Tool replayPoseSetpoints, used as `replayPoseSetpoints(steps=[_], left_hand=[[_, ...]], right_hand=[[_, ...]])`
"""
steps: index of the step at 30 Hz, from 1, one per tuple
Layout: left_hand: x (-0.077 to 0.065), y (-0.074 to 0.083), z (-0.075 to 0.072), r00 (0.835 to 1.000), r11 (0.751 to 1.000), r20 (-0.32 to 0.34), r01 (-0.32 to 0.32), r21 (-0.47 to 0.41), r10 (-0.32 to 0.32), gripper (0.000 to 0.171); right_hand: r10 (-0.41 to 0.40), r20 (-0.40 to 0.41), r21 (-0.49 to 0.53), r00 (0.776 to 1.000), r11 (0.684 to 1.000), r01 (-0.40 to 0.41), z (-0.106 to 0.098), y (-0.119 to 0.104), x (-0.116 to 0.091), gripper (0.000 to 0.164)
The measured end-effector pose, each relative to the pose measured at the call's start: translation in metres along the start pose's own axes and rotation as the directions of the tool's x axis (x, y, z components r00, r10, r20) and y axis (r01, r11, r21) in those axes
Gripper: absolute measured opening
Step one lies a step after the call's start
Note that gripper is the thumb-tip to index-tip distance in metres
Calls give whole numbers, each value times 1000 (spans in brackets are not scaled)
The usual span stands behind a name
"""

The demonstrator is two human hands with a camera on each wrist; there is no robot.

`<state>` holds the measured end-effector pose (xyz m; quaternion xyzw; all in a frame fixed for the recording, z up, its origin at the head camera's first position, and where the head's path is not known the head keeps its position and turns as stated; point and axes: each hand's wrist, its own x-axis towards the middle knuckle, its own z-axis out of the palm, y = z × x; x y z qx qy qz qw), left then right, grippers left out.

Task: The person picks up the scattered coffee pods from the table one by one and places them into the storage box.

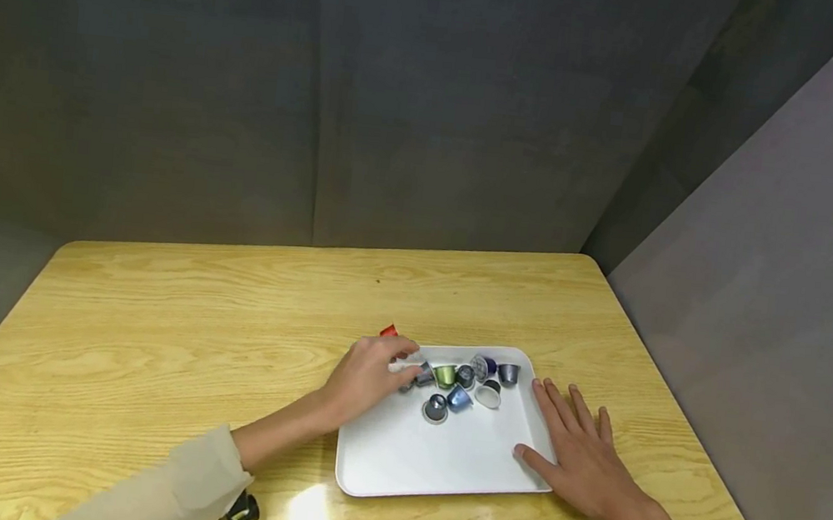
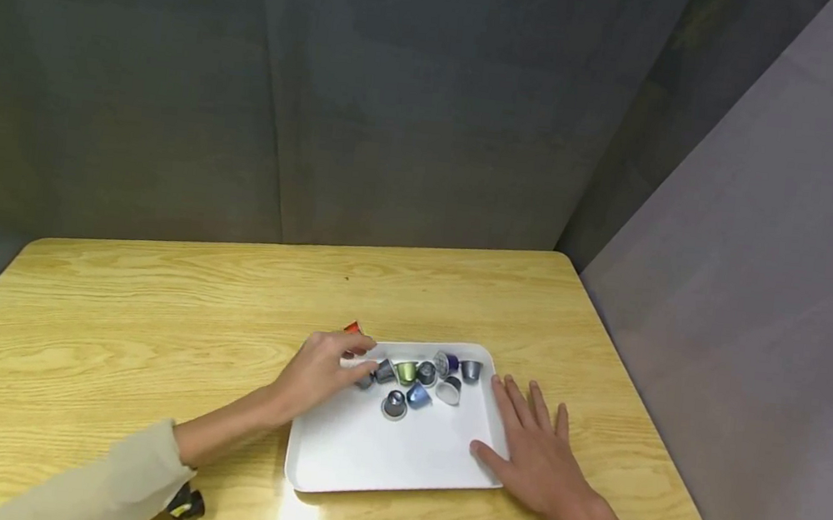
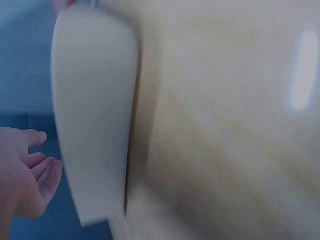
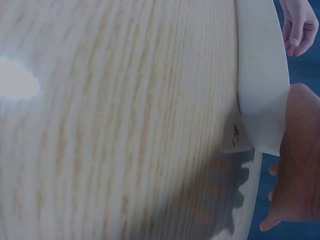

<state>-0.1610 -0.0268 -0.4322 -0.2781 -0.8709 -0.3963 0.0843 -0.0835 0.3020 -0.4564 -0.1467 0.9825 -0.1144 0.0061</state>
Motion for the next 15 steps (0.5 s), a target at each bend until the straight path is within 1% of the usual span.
replayPoseSetpoints(steps=[2, 3, 6, 8, 11, 15], left_hand=[[6, -10, -10, 999, 998, -22, 49, -44, -50, 26], [9, -15, -14, 996, 994, -27, 84, -76, -87, 27], [16, -33, -26, 986, 970, 5, 166, -177, -168, 29], [19, -45, -31, 976, 952, 40, 218, -217, -214, 31], [22, -59, -34, 960, 939, 103, 278, -205, -262, 34], [25, -69, -31, 943, 932, 154, 320, -168, -296, 36]], right_hand=[[-1, -1, 0, 1000, 1000, 1, 0, 0, 0, 92], [-2, -2, -1, 1000, 1000, 2, 0, 0, 0, 92], [-2, -3, -2, 1000, 1000, 2, 1, 0, 0, 92], [-1, -3, -1, 1000, 1000, 1, 1, 0, -1, 92], [2, -2, -1, 1000, 1000, -2, 1, -1, -2, 92], [4, -3, 1, 1000, 1000, -4, 0, -1, -2, 92]])
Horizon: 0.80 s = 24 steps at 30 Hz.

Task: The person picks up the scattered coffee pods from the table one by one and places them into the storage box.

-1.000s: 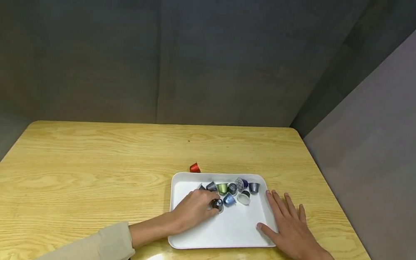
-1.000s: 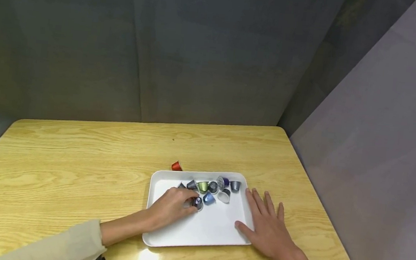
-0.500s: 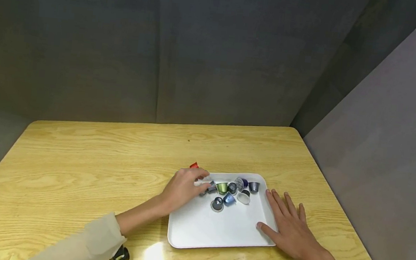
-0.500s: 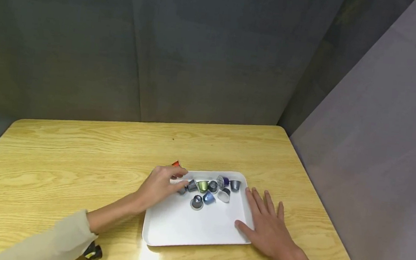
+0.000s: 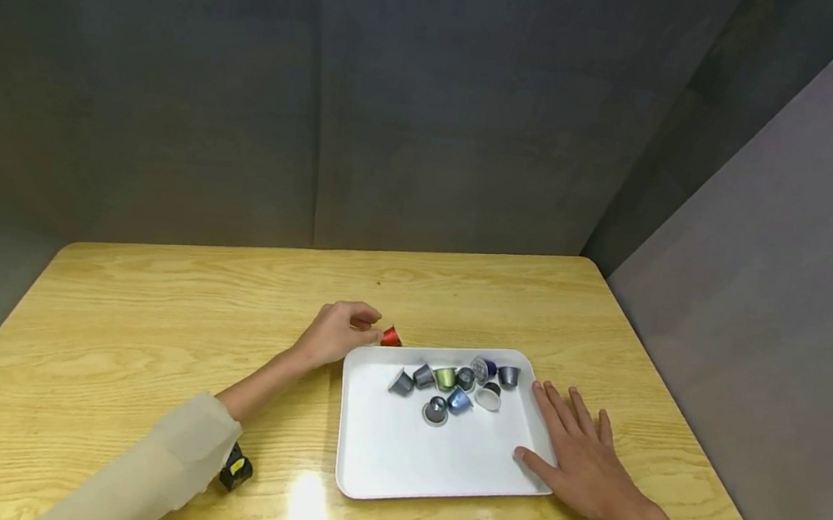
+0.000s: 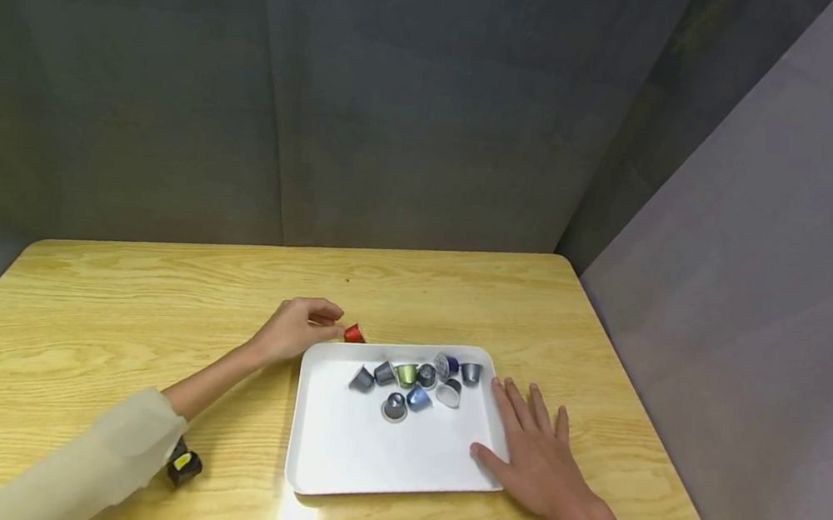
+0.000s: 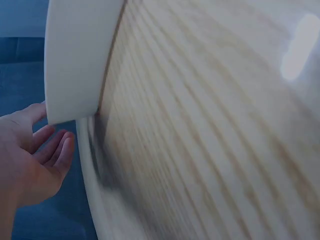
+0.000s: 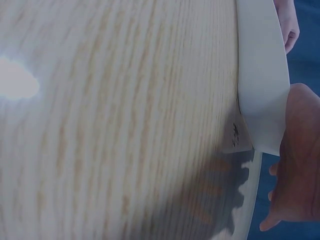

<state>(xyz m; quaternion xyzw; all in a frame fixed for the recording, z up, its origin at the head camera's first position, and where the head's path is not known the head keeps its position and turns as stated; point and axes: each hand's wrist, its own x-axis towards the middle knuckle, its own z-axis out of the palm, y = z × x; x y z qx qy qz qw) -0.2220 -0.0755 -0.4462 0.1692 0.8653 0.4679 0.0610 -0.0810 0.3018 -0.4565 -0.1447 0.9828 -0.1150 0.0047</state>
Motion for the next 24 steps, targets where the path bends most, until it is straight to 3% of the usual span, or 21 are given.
replayPoseSetpoints(steps=[13, 24], left_hand=[[24, -15, 9, 996, 997, 78, 48, 57, -52, 30], [29, -14, 12, 994, 994, 100, 35, 108, -46, 26]], right_hand=[[3, 2, 5, 1000, 1000, -3, 1, 2, -1, 92], [6, 11, 9, 1000, 1000, -6, 0, 1, -2, 91]])
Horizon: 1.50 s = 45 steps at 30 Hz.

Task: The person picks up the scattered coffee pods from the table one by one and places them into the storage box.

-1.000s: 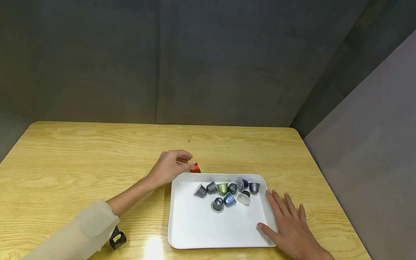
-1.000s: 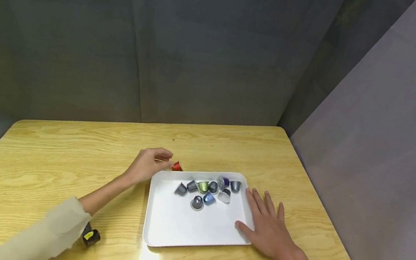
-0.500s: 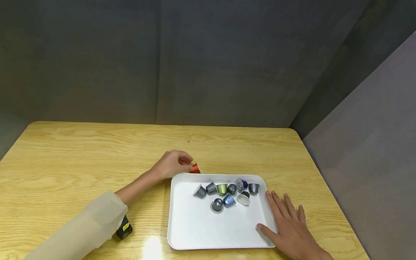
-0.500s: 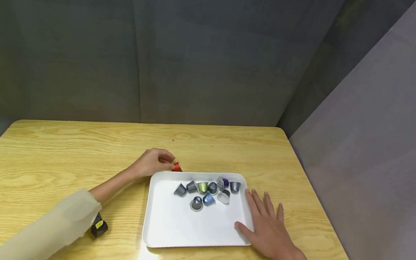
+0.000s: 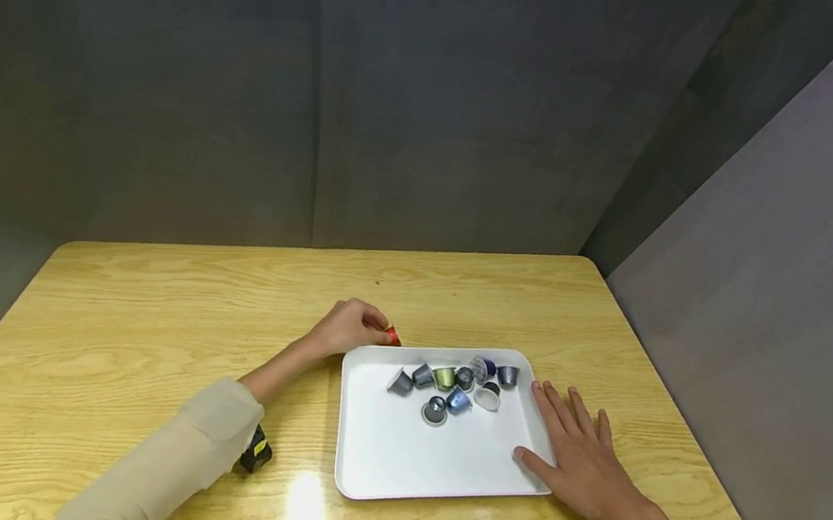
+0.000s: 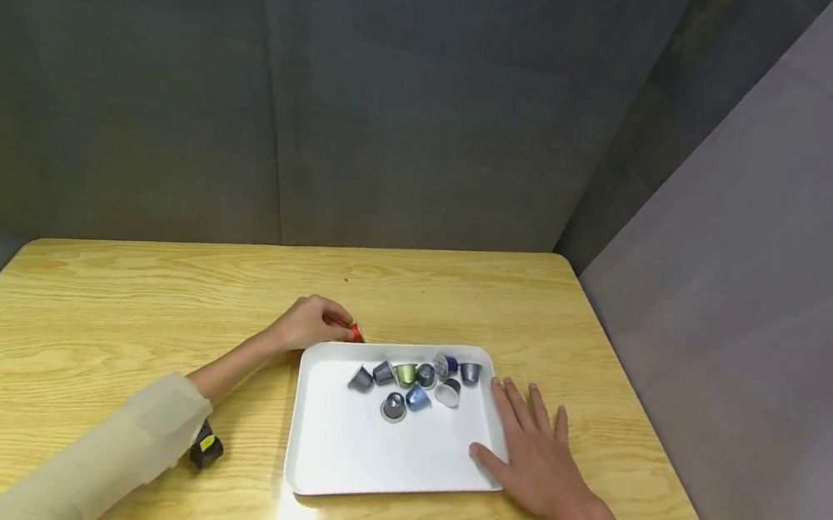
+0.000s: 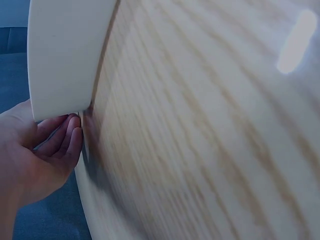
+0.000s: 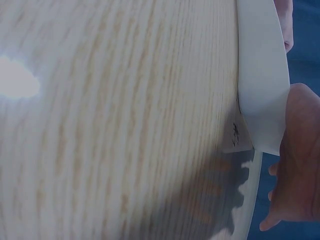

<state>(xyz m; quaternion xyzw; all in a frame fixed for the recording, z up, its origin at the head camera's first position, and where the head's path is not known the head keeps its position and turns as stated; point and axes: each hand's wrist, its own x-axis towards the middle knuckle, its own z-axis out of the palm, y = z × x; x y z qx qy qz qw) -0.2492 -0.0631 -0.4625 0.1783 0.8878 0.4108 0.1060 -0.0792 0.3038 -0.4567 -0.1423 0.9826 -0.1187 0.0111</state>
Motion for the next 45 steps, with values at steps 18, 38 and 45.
replayPoseSetpoints(steps=[18, 38, 45], left_hand=[[-6, 5, -2, 999, 999, -27, -40, -20, 40, 22], [-51, 41, 2, 970, 978, -223, -133, -159, 96, 23], [-69, 55, 6, 974, 972, -210, -126, -198, 83, 21]], right_hand=[[-7, -6, -7, 1000, 1000, 7, 0, 1, 3, 93], [-3, -1, -7, 1000, 1000, 3, -3, -1, 2, 92], [-2, -4, -12, 1000, 1000, 2, -1, 0, 3, 92]])
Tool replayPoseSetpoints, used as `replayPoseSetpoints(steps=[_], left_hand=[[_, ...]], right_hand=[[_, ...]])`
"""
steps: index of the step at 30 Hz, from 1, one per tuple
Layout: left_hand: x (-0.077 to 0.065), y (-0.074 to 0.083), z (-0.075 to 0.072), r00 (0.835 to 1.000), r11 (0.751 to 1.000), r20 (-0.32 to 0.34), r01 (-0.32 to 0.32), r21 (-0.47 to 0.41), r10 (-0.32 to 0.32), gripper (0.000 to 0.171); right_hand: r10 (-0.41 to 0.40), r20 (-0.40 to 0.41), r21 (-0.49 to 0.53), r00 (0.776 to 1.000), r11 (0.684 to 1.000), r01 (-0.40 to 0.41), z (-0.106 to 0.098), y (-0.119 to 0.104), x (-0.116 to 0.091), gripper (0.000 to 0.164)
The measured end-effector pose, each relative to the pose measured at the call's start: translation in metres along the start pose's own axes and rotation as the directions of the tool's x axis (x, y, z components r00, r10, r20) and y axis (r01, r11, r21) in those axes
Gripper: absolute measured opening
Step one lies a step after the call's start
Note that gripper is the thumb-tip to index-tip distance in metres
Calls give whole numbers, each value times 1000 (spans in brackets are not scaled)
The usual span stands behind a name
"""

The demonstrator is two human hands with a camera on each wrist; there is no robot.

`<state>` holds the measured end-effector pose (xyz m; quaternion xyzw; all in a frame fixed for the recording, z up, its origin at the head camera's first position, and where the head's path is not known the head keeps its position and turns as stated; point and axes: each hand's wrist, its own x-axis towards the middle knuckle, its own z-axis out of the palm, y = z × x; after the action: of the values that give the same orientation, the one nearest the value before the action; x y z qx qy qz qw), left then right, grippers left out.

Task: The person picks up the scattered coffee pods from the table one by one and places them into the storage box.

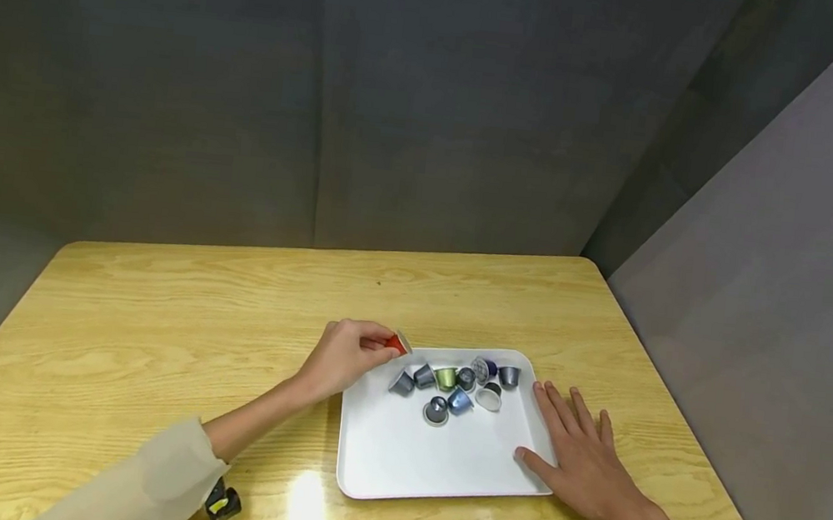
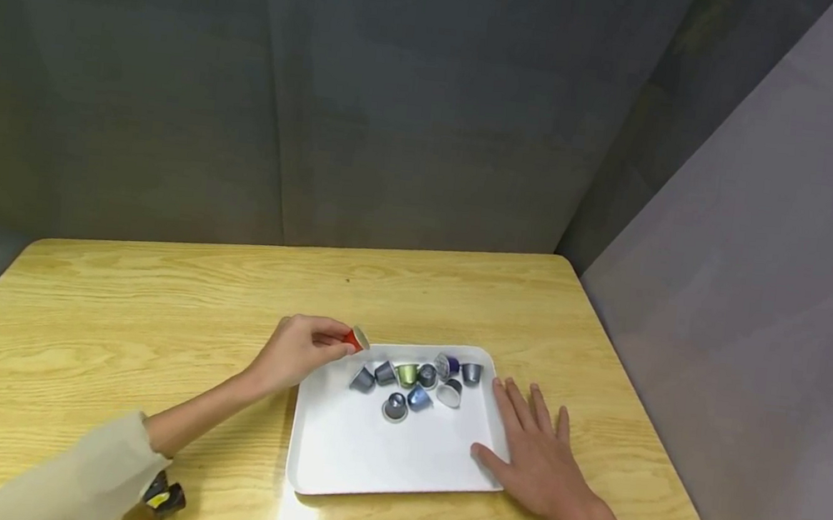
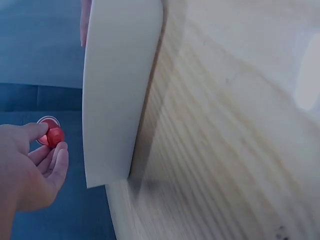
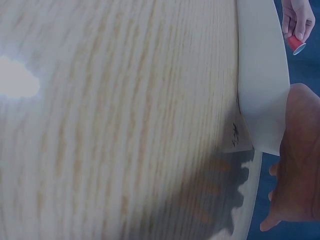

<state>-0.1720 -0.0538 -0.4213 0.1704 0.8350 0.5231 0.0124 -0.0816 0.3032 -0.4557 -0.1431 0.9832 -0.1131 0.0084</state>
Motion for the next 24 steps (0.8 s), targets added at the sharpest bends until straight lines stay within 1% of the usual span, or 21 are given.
replayPoseSetpoints(steps=[6, 9, 14, 19, 24], left_hand=[[-16, 4, 5, 999, 1000, 48, 10, 23, -11, 18], [-23, 5, 9, 997, 999, 77, -4, 42, 1, 15], [-33, 4, 16, 994, 995, 106, -35, 89, 25, 11], [-38, 1, 24, 989, 990, 142, -55, 129, 37, 12], [-39, -1, 32, 982, 975, 169, -118, 186, 87, 13]], right_hand=[[-1, -4, 2, 1000, 1000, 1, 1, 0, 0, 91], [-2, -6, 1, 1000, 1000, 2, 0, 0, 0, 91], [-2, -7, 0, 1000, 1000, 2, 0, 0, -1, 92], [-3, -6, 1, 1000, 1000, 3, 1, 0, -1, 92], [0, -5, 3, 1000, 1000, 0, 1, 1, 0, 92]])
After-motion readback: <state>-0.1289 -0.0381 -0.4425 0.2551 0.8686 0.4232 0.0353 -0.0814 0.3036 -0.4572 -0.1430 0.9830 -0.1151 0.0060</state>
